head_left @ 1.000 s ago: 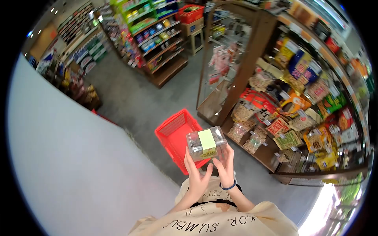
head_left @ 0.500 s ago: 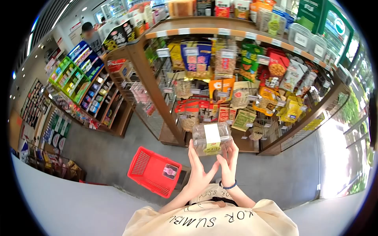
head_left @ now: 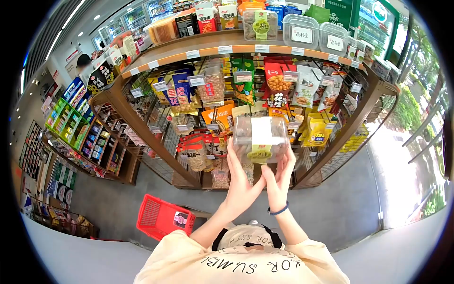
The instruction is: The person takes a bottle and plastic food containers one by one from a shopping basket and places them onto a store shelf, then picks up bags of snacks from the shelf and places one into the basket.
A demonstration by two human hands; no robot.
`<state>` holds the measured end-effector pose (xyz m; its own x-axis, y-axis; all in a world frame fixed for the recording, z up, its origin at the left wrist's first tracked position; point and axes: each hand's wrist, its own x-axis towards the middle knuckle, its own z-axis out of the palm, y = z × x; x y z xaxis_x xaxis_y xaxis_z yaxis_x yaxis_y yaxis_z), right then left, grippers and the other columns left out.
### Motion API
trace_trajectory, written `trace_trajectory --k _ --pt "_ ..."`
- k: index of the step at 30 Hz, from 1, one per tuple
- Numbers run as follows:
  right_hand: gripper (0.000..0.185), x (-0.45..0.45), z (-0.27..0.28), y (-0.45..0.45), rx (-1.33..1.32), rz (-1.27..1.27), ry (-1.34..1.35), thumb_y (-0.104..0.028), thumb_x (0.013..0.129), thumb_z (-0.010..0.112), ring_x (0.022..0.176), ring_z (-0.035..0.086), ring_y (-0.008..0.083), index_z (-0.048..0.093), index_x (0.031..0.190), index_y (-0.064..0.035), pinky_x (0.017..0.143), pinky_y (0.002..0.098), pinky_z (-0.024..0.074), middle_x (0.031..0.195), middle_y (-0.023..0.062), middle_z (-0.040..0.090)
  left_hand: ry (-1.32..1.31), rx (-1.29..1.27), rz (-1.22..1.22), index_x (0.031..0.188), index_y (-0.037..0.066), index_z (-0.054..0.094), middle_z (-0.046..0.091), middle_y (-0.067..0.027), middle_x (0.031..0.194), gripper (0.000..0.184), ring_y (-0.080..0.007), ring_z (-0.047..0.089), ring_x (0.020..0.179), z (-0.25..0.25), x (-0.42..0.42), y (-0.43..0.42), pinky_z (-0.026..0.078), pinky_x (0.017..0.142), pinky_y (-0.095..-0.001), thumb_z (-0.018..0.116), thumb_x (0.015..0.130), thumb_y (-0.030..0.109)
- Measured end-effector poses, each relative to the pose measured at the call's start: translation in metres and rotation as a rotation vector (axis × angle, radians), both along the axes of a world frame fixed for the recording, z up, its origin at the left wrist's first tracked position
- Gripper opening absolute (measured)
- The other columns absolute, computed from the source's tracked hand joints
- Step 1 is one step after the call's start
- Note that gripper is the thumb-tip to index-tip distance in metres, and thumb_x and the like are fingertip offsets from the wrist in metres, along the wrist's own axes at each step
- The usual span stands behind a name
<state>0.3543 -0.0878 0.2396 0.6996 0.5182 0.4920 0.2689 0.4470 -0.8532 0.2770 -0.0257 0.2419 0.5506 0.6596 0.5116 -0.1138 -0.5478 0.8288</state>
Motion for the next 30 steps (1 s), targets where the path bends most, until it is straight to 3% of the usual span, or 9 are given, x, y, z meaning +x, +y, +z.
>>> trace_trajectory --k 8,14,18,24,26,27,28,30 --pt "0.071 0.055 0.059 0.036 0.098 -0.109 -0.19 -0.011 0.078 0.057 0.124 0.027 0.0266 0.016 0.135 0.0021 0.103 0.0364 0.0212 0.133 0.0174 0.025 -0.146 0.101 -0.04 0.134 -0.005 -0.004 0.011 -0.0265 0.135 0.089 -0.0365 0.016 0.127 0.055 0.058 0.032 0.013 0.105 -0.0432 0.062 0.075 0.009" --pt "0.069 0.091 0.101 0.075 0.215 -0.077 -0.263 -0.007 0.078 0.057 0.123 0.028 0.0255 0.018 0.134 0.002 0.102 0.0348 0.0225 0.133 0.0174 0.026 -0.255 0.342 0.02 0.134 -0.005 0.0 0.018 -0.027 0.13 0.083 -0.0378 0.022 0.122 0.101 0.091 0.069 0.02 0.101 -0.0441 0.059 0.077 0.01" --pt "0.07 0.117 0.129 0.102 0.21 -0.09 -0.333 -0.016 0.079 0.059 0.122 0.027 0.0264 0.018 0.132 0.0053 0.101 0.0355 0.0235 0.129 0.0187 0.026 -0.319 0.286 -0.069 0.133 -0.004 -0.005 0.02 -0.0267 0.127 0.086 -0.037 0.026 0.119 0.126 0.113 0.098 0.024 0.1 -0.0427 0.06 0.078 0.01" --pt "0.072 0.159 0.153 0.158 0.253 -0.093 -0.43 -0.019 0.077 0.063 0.114 0.038 0.026 0.021 0.129 0.0079 0.096 0.0342 0.0325 0.123 0.0185 0.029 -0.268 0.404 -0.019 0.132 -0.004 -0.002 0.023 -0.032 0.124 0.09 -0.0428 0.027 0.116 0.154 0.14 0.159 0.027 0.098 -0.0439 0.064 0.075 0.018" --pt "0.075 0.172 0.159 0.171 0.215 -0.15 -0.484 -0.021 0.075 0.065 0.114 0.038 0.0264 0.022 0.129 0.0082 0.096 0.0333 0.0324 0.123 0.0184 0.028 -0.269 0.367 -0.065 0.131 -0.006 0.001 0.026 -0.0325 0.122 0.088 -0.0414 0.026 0.118 0.163 0.148 0.173 0.027 0.098 -0.0427 0.064 0.075 0.019" --pt "0.076 0.177 0.162 0.177 0.163 -0.178 -0.491 -0.024 0.077 0.062 0.116 0.038 0.0227 0.018 0.132 0.0052 0.096 0.0284 0.0313 0.127 0.0178 0.034 -0.203 0.368 -0.002 0.13 -0.009 0.005 0.031 -0.0295 0.125 0.088 -0.0331 0.033 0.119 0.167 0.149 0.176 0.029 0.098 -0.0364 0.064 0.076 0.027" --pt "0.076 0.182 0.163 0.178 0.161 -0.188 -0.491 -0.024 0.077 0.062 0.116 0.038 0.0227 0.018 0.132 0.0052 0.096 0.0284 0.0313 0.127 0.0178 0.034 -0.204 0.368 -0.012 0.13 -0.009 0.005 0.031 -0.0295 0.125 0.088 -0.0331 0.033 0.119 0.169 0.153 0.185 0.029 0.098 -0.0364 0.064 0.076 0.027" --pt "0.079 0.189 0.169 0.179 0.079 -0.119 -0.402 -0.028 0.076 0.063 0.116 0.038 0.0241 0.018 0.133 0.0045 0.096 0.0298 0.0316 0.127 0.0186 0.034 -0.073 0.308 -0.022 0.136 -0.002 -0.006 0.018 -0.0305 0.133 0.093 -0.0384 0.028 0.123 0.175 0.161 0.202 0.029 0.1 -0.0363 0.061 0.078 0.027"
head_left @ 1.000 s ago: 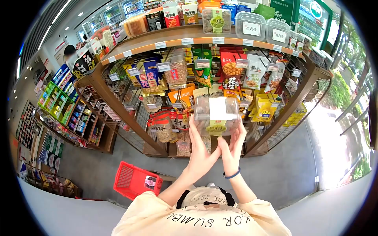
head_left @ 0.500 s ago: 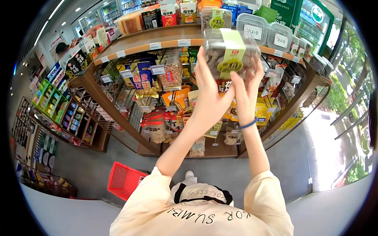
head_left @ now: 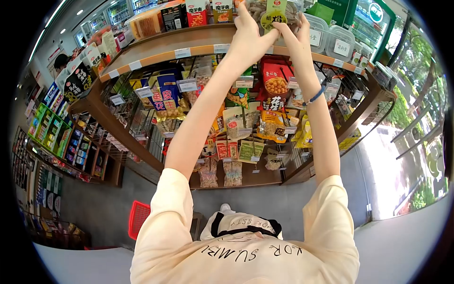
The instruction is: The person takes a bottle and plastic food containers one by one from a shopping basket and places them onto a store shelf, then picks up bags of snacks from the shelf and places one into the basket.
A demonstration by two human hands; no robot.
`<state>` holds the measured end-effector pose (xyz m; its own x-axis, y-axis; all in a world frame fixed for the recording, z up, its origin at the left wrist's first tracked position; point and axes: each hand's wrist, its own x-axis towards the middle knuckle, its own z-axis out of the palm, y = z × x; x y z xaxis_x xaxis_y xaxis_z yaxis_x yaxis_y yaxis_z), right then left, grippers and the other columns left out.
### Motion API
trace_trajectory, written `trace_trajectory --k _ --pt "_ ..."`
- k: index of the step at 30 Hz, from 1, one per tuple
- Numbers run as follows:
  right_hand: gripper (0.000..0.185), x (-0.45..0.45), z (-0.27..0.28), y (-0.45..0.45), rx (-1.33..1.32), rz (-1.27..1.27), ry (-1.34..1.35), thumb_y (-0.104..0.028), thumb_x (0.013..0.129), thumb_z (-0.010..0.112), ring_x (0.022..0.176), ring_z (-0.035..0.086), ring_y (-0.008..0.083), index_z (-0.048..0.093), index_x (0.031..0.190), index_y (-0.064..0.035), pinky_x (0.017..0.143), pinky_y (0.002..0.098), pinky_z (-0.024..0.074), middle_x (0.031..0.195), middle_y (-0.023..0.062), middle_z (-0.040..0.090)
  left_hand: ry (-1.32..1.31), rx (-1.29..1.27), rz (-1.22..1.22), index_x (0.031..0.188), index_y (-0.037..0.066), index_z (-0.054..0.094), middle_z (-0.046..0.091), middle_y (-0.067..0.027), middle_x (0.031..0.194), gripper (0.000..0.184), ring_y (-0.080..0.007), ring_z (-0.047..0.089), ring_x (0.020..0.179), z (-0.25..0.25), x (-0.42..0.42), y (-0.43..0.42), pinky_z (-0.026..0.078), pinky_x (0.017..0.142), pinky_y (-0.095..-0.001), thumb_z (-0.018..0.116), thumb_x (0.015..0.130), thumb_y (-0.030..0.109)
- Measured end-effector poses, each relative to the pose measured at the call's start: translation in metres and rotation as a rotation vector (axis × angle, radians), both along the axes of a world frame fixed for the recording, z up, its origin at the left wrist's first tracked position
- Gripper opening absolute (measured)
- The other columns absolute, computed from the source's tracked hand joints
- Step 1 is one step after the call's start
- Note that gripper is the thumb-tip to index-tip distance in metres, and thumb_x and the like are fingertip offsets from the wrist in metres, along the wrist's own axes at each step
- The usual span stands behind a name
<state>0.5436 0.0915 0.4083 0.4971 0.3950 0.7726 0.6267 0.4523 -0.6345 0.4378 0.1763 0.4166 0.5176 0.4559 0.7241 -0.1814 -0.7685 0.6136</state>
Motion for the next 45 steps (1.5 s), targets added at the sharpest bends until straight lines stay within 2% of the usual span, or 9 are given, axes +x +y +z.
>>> trace_trajectory --k 6,8,10,13,18,26,29,34,45 --pt "0.082 0.012 0.013 0.013 -0.103 0.03 -0.028 -0.034 0.074 0.064 0.12 0.036 0.0249 0.021 0.135 0.0001 0.098 0.0316 0.0291 0.13 0.0181 0.034 -0.037 0.057 -0.136 0.133 -0.003 0.002 0.031 -0.0284 0.125 0.083 -0.0338 0.036 0.117 0.017 0.01 0.039 0.03 0.099 -0.037 0.06 0.078 0.019" --pt "0.083 0.006 0.019 0.01 -0.167 0.071 -0.039 -0.034 0.073 0.065 0.121 0.035 0.0249 0.021 0.136 -0.0018 0.098 0.0318 0.0285 0.131 0.0174 0.034 0.006 0.1 -0.112 0.127 -0.011 0.01 0.032 -0.0308 0.124 0.084 -0.0327 0.034 0.12 0.013 0.022 0.061 0.031 0.098 -0.0356 0.063 0.076 0.028" --pt "0.079 -0.002 0.024 0.009 -0.132 0.082 -0.042 -0.023 0.072 0.067 0.113 0.043 0.0226 0.022 0.13 0.0068 0.095 0.0315 0.0339 0.121 0.0175 0.042 0.013 0.123 -0.029 0.125 -0.012 0.013 0.034 -0.0312 0.124 0.082 -0.0331 0.039 0.117 0.009 0.029 0.067 0.034 0.097 -0.035 0.063 0.075 0.028" --pt "0.081 0.011 0.021 0.017 -0.146 0.079 0.01 -0.025 0.071 0.067 0.112 0.044 0.0203 0.022 0.131 0.0054 0.093 0.0294 0.0351 0.12 0.016 0.046 0.124 0.234 0.169 0.128 -0.01 0.005 0.033 -0.0348 0.118 0.092 -0.0439 0.051 0.099 0.007 0.026 0.065 0.046 0.083 -0.0423 0.062 0.073 0.037" --pt "0.084 0.022 0.012 0.019 -0.198 0.179 0.13 -0.027 0.07 0.068 0.108 0.045 0.0182 0.019 0.13 0.0074 0.092 0.0269 0.0353 0.117 0.0146 0.047 0.258 0.296 0.271 0.127 -0.013 0.006 0.036 -0.037 0.113 0.093 -0.0461 0.054 0.093 0.01 0.02 0.048 0.05 0.076 -0.0429 0.061 0.074 0.04" --pt "0.07 0.026 0.01 0.02 -0.327 0.071 0.093 -0.03 0.069 0.066 0.101 0.048 0.0188 0.036 0.118 0.0088 0.088 0.0274 0.0386 0.11 0.0164 0.05 0.387 0.336 0.319 0.126 -0.014 0.011 0.038 -0.0379 0.114 0.09 -0.0453 0.055 0.091 0.004 0.022 0.053 0.051 0.075 -0.0414 0.06 0.075 0.04" --pt "0.076 0.045 0.003 0.034 -0.276 0.136 -0.041 -0.034 0.069 0.065 0.108 0.046 0.0259 0.033 0.12 0.0139 0.093 0.0306 0.0358 0.115 0.0239 0.046 0.387 0.357 0.292 0.126 -0.014 0.011 0.047 -0.0354 0.107 0.088 -0.0429 0.058 0.088 0.003 0.025 0.061 0.052 0.073 -0.0403 0.059 0.076 0.04" --pt "0.091 0.038 0.003 0.03 -0.26 -0.262 -0.343 -0.036 0.072 0.06 0.127 0.023 0.0396 0.015 0.127 0.0195 0.104 0.0354 0.0223 0.132 0.0348 0.023 0.424 0.361 0.339 0.127 -0.013 0.014 0.059 -0.0281 0.087 0.089 -0.0377 0.062 0.079 0.004 0.023 0.056 0.053 0.067 -0.0398 0.059 0.076 0.045" --pt "0.084 0.044 0.0 0.025 -0.251 -0.348 -0.435 -0.036 0.075 0.061 0.126 0.026 0.0369 0.021 0.128 0.0156 0.103 0.0353 0.0241 0.133 0.031 0.026 0.365 0.447 0.421 0.126 -0.013 0.025 0.062 -0.0235 0.082 0.092 -0.0329 0.064 0.075 -0.003 0.031 0.059 0.053 0.063 -0.0397 0.056 0.075 0.056"
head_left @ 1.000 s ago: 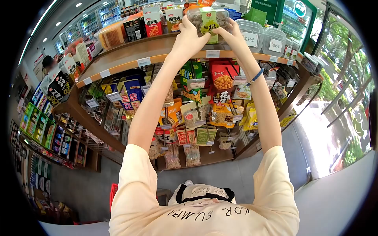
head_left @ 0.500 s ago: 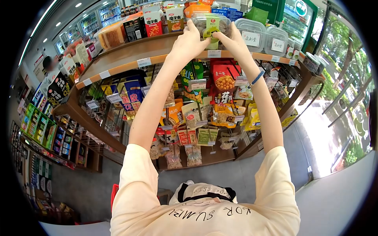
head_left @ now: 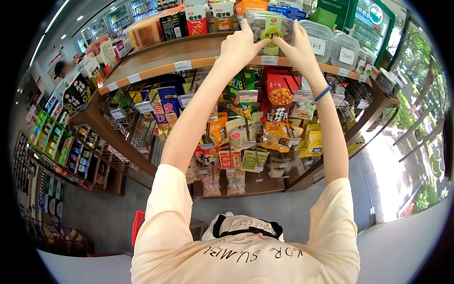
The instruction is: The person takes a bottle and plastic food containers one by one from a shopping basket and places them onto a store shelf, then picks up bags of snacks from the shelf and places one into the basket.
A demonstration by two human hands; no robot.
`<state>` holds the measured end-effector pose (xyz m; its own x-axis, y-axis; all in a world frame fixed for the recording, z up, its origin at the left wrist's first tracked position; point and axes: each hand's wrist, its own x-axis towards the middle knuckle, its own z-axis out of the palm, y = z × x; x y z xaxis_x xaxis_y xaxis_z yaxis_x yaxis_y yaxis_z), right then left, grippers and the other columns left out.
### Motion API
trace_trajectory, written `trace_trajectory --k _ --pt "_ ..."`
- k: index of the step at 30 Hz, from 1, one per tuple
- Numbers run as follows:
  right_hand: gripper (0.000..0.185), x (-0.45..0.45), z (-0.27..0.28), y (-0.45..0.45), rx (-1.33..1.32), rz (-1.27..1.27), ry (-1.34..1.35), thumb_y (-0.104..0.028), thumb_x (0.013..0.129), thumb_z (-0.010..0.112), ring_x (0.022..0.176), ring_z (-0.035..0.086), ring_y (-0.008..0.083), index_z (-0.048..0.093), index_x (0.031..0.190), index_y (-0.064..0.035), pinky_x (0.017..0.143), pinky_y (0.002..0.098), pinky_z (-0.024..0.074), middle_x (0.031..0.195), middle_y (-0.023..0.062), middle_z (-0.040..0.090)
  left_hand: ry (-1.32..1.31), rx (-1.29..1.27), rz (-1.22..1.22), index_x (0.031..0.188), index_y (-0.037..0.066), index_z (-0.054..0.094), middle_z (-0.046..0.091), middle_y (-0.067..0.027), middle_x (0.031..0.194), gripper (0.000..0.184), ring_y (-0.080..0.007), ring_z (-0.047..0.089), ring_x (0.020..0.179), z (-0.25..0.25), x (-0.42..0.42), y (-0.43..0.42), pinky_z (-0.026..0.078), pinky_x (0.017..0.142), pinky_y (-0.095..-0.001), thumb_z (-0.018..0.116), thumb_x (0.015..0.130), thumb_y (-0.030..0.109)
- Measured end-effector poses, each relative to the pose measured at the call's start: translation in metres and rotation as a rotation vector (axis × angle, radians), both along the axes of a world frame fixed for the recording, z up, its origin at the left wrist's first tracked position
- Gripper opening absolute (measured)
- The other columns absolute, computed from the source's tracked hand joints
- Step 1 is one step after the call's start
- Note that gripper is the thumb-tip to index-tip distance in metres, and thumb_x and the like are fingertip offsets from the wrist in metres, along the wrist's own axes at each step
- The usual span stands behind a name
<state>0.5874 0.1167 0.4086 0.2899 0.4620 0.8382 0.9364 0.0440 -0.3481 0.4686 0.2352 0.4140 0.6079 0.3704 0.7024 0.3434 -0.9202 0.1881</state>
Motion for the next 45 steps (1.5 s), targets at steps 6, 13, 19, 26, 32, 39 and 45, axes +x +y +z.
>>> trace_trajectory --k 6,13,19,26,32,39,45 --pt "0.083 0.008 -0.002 0.001 0.031 0.062 0.036 -0.036 0.075 0.061 0.125 0.028 0.0375 0.023 0.128 0.0149 0.102 0.0361 0.0268 0.131 0.0311 0.028 0.019 -0.077 0.025 0.131 -0.007 0.021 0.061 -0.025 0.088 0.095 -0.0359 0.062 0.08 0.002 -0.004 -0.006 0.051 0.07 -0.0399 0.052 0.074 0.062" --pt "0.08 0.002 0.001 -0.004 0.117 0.107 0.093 -0.037 0.074 0.064 0.12 0.037 0.0325 0.03 0.128 0.0113 0.098 0.0356 0.0325 0.13 0.0266 0.033 -0.047 -0.055 0.099 0.132 -0.008 0.01 0.06 -0.0222 0.092 0.094 -0.0336 0.061 0.081 0.001 -0.033 -0.023 0.051 0.07 -0.0394 0.057 0.076 0.052" --pt "0.044 -0.1 -0.004 -0.05 0.118 0.655 0.28 -0.009 0.083 0.054 0.112 0.047 0.0192 0.044 0.124 0.0005 0.096 0.0337 0.0357 0.122 0.0119 0.05 -0.424 -0.199 -0.134 0.11 0.004 0.052 0.039 -0.01 0.128 0.037 -0.019 0.059 0.087 -0.071 -0.155 -0.066 0.044 0.081 -0.0333 0.064 0.079 0.02" --pt "0.036 -0.142 -0.158 -0.079 -0.648 1.216 0.665 -0.015 0.082 0.057 0.106 0.052 0.0214 0.051 0.115 -0.001 0.093 0.0333 0.0379 0.112 0.0111 0.057 -0.603 -1.219 0.16 0.118 0.004 0.039 0.06 -0.0109 0.097 0.043 -0.0157 0.057 0.091 -0.329 -0.296 -0.152 0.044 0.081 -0.0291 0.06 0.082 0.01" --pt "0.058 -0.107 -0.438 -0.144 -1.712 0.488 0.495 -0.046 0.082 0.05 0.104 0.053 0.0251 0.049 0.116 0.0003 0.089 0.0319 0.0403 0.112 0.0167 0.056 -0.506 -1.561 0.243 0.113 0.003 0.045 0.059 -0.0099 0.096 0.036 -0.0163 0.056 0.091 -0.396 -0.327 -0.273 0.044 0.08 -0.0279 0.059 0.082 0.016" --pt "0.036 -0.095 -0.625 -0.306 -1.649 0.553 1.131 -0.032 0.079 0.055 0.085 0.055 0.0203 0.057 0.103 -0.0047 0.074 0.031 0.0433 0.096 0.0101 0.06 0.371 -1.18 0.094 0.118 0.003 0.043 0.055 -0.0184 0.107 0.051 -0.0346 0.051 0.099 -0.352 -0.286 -0.294 0.039 0.086 -0.0422 0.058 0.077 0.028" --pt "0.035 -0.119 -0.606 -0.333 -1.592 0.389 1.466 -0.03 0.08 0.053 0.08 0.056 0.0188 0.055 0.105 -0.0053 0.071 0.0311 0.044 0.093 0.0089 0.061 0.556 -0.972 0.066 0.12 0.003 0.043 0.053 -0.0176 0.108 0.052 -0.0324 0.048 0.104 -0.361 -0.261 -0.329 0.038 0.087 -0.0437 0.053 0.08 0.036"
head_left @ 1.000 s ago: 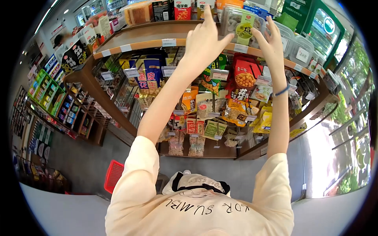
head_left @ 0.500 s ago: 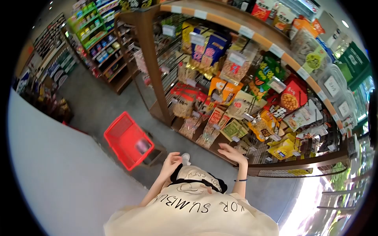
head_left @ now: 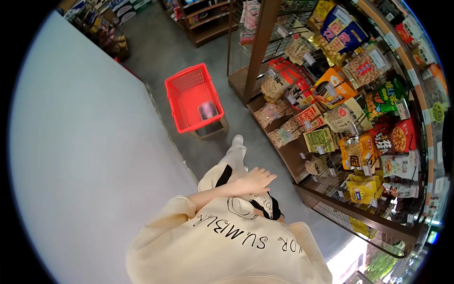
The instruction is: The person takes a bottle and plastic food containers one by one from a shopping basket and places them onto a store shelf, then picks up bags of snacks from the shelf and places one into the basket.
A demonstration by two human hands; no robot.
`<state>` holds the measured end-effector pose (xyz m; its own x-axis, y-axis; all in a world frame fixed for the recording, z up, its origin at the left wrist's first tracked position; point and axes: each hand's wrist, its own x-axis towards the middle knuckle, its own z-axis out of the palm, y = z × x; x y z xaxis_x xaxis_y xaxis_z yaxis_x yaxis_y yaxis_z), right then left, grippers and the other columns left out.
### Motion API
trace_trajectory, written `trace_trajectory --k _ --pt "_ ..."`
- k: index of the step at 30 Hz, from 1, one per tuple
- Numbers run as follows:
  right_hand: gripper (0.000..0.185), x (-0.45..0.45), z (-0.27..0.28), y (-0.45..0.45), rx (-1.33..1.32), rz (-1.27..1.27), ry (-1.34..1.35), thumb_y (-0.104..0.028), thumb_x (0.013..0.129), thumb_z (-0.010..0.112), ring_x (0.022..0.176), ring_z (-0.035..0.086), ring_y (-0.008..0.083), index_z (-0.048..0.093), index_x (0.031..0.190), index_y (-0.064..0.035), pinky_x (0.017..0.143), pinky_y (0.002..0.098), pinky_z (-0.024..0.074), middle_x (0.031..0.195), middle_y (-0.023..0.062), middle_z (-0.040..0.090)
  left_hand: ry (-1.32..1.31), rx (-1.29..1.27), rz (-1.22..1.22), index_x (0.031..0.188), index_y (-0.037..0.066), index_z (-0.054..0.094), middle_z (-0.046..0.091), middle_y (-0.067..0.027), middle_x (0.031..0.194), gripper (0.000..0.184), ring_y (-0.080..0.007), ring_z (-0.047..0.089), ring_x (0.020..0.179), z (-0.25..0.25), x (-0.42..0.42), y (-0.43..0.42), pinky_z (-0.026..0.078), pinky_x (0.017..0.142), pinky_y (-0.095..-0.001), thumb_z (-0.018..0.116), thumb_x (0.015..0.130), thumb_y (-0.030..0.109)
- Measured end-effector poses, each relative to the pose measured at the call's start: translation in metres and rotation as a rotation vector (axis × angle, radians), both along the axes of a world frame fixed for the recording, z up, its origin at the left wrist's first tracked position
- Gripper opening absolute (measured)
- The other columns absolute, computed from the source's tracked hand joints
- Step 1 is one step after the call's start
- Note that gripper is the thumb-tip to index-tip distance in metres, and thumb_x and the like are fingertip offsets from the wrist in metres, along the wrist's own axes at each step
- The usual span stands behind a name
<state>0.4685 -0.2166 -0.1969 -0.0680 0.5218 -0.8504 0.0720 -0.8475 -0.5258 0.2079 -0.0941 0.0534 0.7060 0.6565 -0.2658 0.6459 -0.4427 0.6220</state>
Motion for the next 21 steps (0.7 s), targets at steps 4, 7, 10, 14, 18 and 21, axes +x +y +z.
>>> trace_trajectory --k 4,7,10,14,18,21 --pt "0.035 -0.005 -0.012 0.002 -0.053 -0.009 -0.052 -0.03 0.081 0.052 0.08 0.057 0.0182 0.054 0.106 -0.0054 0.07 0.0313 0.0443 0.092 0.0084 0.061 -0.137 -0.14 0.079 0.12 0.004 0.043 0.054 -0.0174 0.107 0.051 -0.0327 0.049 0.103 -0.024 -0.027 -0.022 0.038 0.087 -0.0436 0.051 0.081 0.037" --pt "0.036 -0.013 -0.021 0.012 -0.073 -0.03 -0.084 -0.029 0.081 0.052 0.079 0.057 0.0177 0.053 0.107 -0.0054 0.069 0.0314 0.0445 0.092 0.0081 0.061 -0.093 -0.106 0.16 0.119 0.004 0.044 0.054 -0.0173 0.107 0.051 -0.0327 0.049 0.103 -0.033 -0.051 -0.027 0.037 0.087 -0.044 0.05 0.082 0.038" --pt "0.036 -0.024 -0.027 0.027 -0.078 -0.039 -0.122 -0.029 0.082 0.051 0.079 0.057 0.0172 0.053 0.109 -0.0055 0.068 0.0315 0.0447 0.091 0.0078 0.061 -0.013 -0.1 0.266 0.119 0.004 0.044 0.055 -0.0175 0.106 0.051 -0.0321 0.05 0.102 -0.027 -0.074 -0.02 0.038 0.087 -0.0432 0.051 0.081 0.037" --pt "0.036 -0.065 -0.025 0.078 -0.052 0.024 -0.175 -0.029 0.082 0.05 0.078 0.058 0.0166 0.052 0.11 -0.0056 0.067 0.0316 0.045 0.091 0.0074 0.062 0.061 0.002 0.405 0.113 0.004 0.046 0.055 -0.0145 0.098 0.045 -0.0295 0.054 0.093 -0.041 -0.104 -0.009 0.04 0.08 -0.0445 0.053 0.08 0.034" --pt "0.04 -0.129 0.0 0.135 -0.019 0.161 -0.225 -0.031 0.083 0.049 0.079 0.059 0.0148 0.049 0.113 -0.0051 0.066 0.031 0.0447 0.095 0.0071 0.062 0.149 -0.024 0.472 0.113 0.002 0.049 0.055 -0.0166 0.099 0.047 -0.03 0.051 0.096 -0.052 -0.146 0.007 0.041 0.08 -0.0418 0.055 0.078 0.032" --pt "0.04 -0.178 0.003 0.164 -0.024 0.299 -0.22 -0.032 0.084 0.048 0.081 0.059 0.0148 0.05 0.114 -0.0059 0.067 0.0302 0.0439 0.097 0.0067 0.062 0.153 -0.044 0.552 0.112 0.002 0.048 0.055 -0.0162 0.098 0.046 -0.0305 0.052 0.096 -0.059 -0.183 0.021 0.041 0.08 -0.0418 0.057 0.077 0.029"
